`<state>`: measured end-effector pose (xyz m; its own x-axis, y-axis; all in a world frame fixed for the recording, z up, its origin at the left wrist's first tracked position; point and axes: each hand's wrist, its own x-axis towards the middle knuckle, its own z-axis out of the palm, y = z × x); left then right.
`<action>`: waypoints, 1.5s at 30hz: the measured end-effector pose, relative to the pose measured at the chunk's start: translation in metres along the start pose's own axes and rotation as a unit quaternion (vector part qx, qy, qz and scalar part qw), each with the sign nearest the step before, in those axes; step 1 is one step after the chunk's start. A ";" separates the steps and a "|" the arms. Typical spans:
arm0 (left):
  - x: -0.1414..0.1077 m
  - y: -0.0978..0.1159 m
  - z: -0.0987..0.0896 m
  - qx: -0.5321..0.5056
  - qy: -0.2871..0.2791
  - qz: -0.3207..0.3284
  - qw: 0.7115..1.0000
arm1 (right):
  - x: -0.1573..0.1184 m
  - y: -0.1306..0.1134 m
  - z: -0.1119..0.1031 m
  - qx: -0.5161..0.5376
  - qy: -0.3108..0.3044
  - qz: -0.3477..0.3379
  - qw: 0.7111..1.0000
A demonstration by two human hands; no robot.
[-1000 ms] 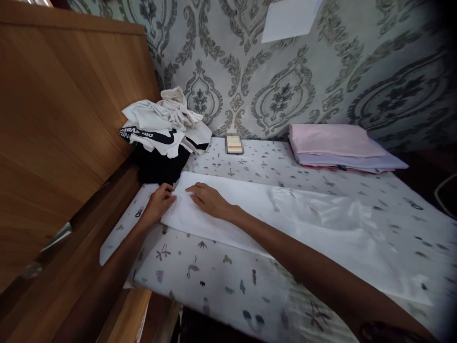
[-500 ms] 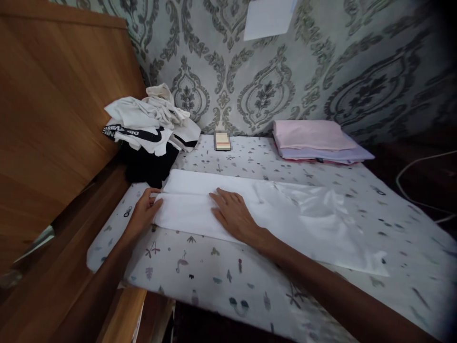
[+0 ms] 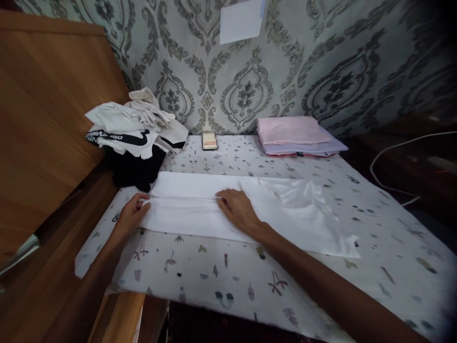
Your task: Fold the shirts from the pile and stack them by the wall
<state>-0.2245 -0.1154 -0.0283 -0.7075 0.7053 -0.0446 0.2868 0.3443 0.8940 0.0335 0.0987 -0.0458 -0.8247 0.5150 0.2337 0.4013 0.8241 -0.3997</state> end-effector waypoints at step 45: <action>0.022 0.002 -0.002 0.333 -0.012 0.097 0.938 | -0.008 0.009 0.000 -0.022 0.033 -0.057 0.998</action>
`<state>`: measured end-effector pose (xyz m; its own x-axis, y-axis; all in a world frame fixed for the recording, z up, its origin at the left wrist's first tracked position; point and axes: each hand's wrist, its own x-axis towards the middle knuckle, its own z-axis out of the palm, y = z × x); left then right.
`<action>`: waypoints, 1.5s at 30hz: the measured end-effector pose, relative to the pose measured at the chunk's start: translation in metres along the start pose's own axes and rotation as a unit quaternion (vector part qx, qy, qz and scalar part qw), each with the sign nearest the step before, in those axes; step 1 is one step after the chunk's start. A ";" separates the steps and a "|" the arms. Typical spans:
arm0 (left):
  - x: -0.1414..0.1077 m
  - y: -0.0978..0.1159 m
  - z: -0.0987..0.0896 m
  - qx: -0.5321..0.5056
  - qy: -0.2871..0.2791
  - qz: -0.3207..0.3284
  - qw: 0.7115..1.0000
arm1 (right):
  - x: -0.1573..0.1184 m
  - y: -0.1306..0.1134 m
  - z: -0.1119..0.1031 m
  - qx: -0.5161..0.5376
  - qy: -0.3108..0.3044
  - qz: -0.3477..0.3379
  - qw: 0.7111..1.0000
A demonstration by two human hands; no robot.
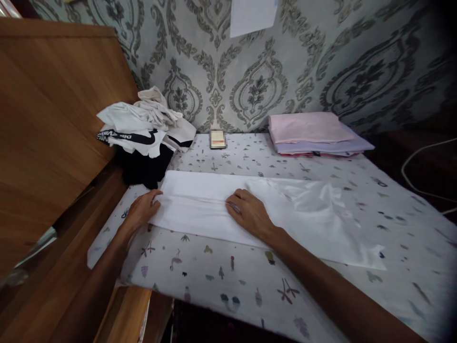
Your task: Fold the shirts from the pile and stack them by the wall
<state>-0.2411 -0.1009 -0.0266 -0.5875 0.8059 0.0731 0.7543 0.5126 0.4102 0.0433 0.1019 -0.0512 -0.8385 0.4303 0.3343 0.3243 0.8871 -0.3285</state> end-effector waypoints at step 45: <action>-0.005 0.021 0.055 0.185 -0.040 0.272 0.943 | 0.029 -0.020 0.006 0.002 -0.157 0.025 0.987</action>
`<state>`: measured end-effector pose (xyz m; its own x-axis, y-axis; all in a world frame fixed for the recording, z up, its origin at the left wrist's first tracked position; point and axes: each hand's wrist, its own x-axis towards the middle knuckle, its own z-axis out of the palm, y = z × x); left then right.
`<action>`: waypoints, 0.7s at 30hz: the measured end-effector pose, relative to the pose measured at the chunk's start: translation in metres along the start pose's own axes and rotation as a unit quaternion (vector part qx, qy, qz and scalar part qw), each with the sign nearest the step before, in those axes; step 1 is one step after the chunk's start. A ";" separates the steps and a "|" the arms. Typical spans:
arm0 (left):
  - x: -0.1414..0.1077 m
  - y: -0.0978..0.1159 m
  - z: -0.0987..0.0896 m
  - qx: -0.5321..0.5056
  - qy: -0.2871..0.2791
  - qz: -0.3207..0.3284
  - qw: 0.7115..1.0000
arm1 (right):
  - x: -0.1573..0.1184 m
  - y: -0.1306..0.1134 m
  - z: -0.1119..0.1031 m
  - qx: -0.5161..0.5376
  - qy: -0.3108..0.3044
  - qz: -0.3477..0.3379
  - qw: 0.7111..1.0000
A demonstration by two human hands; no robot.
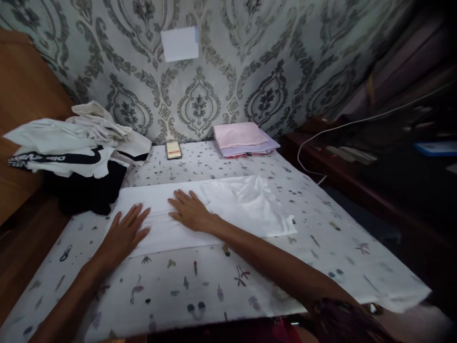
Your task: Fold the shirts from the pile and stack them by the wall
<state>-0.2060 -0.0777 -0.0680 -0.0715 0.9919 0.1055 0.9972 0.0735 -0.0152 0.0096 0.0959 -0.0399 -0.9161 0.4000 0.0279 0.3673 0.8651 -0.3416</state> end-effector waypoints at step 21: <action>-0.004 0.006 -0.023 -0.050 -0.076 -0.055 0.994 | 0.006 0.077 -0.005 -0.130 0.012 0.147 0.980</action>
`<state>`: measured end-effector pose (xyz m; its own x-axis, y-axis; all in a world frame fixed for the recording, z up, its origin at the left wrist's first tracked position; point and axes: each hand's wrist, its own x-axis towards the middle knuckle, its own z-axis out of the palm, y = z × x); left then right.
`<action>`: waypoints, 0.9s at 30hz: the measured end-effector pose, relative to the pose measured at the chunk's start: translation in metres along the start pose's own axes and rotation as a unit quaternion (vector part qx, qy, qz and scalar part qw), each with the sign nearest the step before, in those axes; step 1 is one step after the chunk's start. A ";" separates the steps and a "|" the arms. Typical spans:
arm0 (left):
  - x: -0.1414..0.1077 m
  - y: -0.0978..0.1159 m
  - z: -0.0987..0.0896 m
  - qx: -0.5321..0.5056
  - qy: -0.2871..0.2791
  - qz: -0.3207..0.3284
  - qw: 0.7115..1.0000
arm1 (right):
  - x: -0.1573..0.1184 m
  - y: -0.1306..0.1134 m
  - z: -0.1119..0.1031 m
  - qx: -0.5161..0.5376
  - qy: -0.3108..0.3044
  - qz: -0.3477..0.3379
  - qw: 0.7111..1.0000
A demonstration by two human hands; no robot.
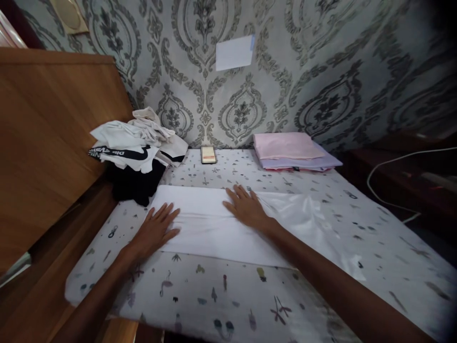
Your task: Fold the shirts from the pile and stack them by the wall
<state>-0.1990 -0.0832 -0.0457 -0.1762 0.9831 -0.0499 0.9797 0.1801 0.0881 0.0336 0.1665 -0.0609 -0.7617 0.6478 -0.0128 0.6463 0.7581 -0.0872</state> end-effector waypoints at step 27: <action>-0.026 -0.025 -0.036 -0.134 0.050 -0.313 0.939 | 0.099 -0.132 -0.038 0.279 -0.052 -0.156 0.946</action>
<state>-0.2225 -0.1121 -0.0103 -0.7313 0.6769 -0.0835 0.6234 0.7130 0.3209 -0.1256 0.1335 -0.0125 -0.9303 0.3667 0.0047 0.2864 0.7343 -0.6155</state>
